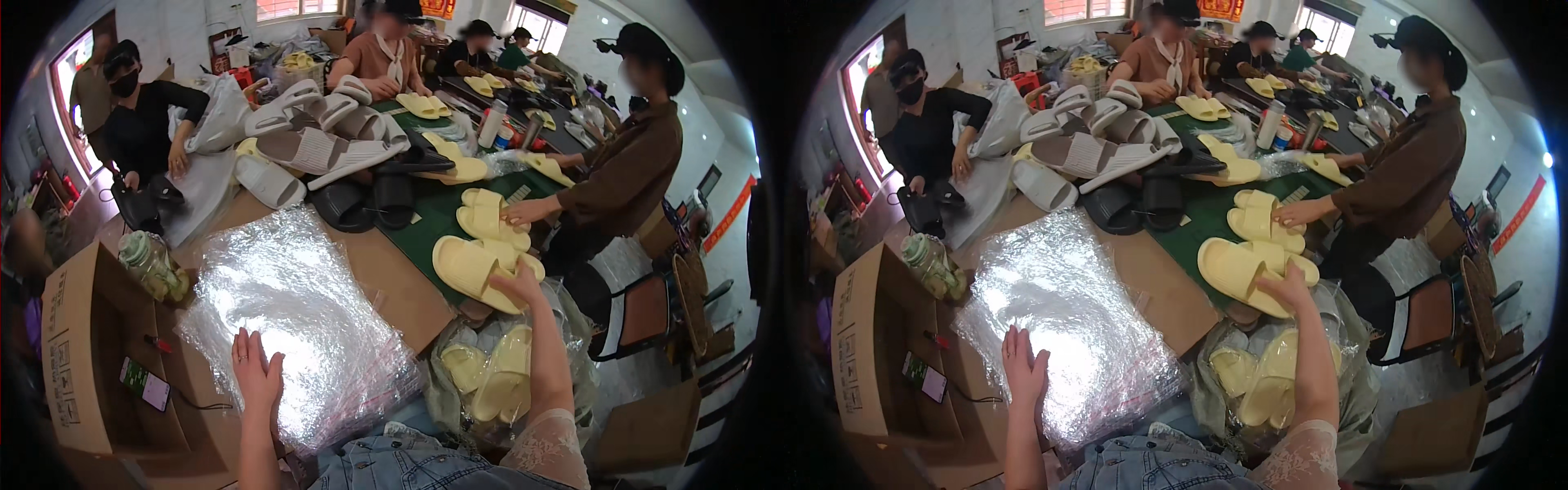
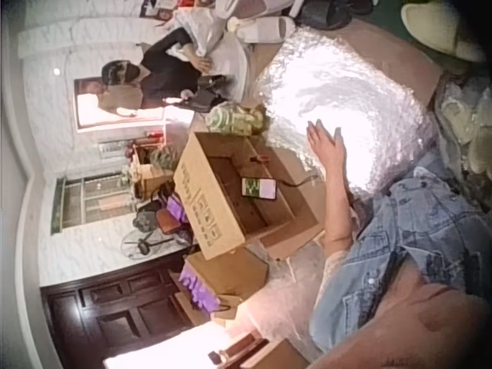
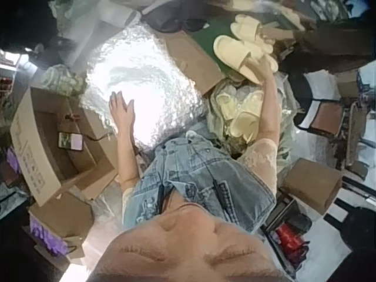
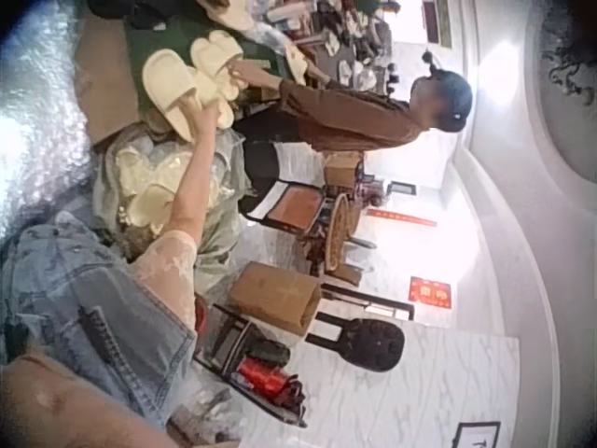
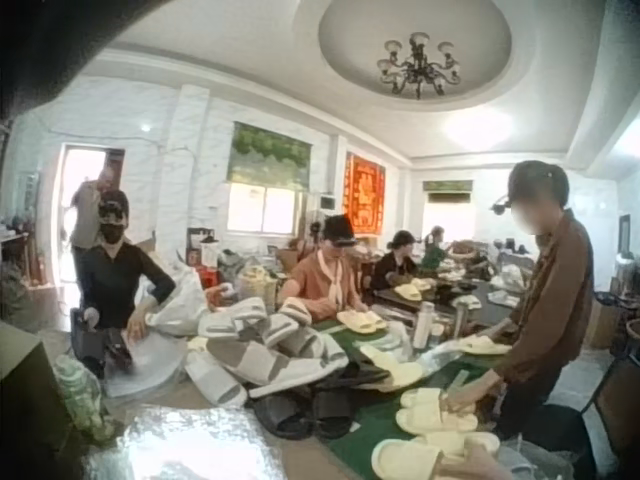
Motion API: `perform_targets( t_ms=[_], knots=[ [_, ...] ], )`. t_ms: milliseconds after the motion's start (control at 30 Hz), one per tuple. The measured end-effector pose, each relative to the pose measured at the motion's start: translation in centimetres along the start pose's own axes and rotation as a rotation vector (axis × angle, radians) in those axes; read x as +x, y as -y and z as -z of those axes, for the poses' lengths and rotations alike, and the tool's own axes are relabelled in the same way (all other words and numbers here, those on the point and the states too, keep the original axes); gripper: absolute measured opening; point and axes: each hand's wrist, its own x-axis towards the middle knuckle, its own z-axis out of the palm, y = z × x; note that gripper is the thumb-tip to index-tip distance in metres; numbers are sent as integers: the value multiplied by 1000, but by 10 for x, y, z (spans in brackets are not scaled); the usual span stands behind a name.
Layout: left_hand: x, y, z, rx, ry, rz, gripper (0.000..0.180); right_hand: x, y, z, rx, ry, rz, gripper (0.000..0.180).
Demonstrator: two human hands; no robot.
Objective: The person wraps pairs of yellow, white, and black slippers in bubble wrap and places them into a large green sack. The person handles the slippers one pair at a time, wrapping them individually before adding them to the sack.
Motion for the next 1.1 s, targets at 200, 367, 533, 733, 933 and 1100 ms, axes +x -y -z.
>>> perform_targets(
  t_ms=[200, 367, 533, 733, 933, 1100],
  knots=[
    [-2, 1, -1, -12, -36, 3, 62, -14, 62, -35, 135, 53, -22, 46],
    [1, -3, 1, -12, -38, 14, 63, -19, 109, -110, 43, -36, 233, 40],
    [-4, 5, 3, 3, -48, 19, 63, -22, 162, -127, -228, 137, 402, 46],
    [-2, 1, 3, -14, -20, 38, 66, 14, 127, -157, -143, -117, 257, 43],
    [-5, 2, 2, -15, -59, 5, 63, 22, 103, -116, 554, -27, 127, 25],
    [-9, 3, 4, -13, -51, 18, 61, -60, 208, -54, 938, 91, 161, 21]
  ],
)
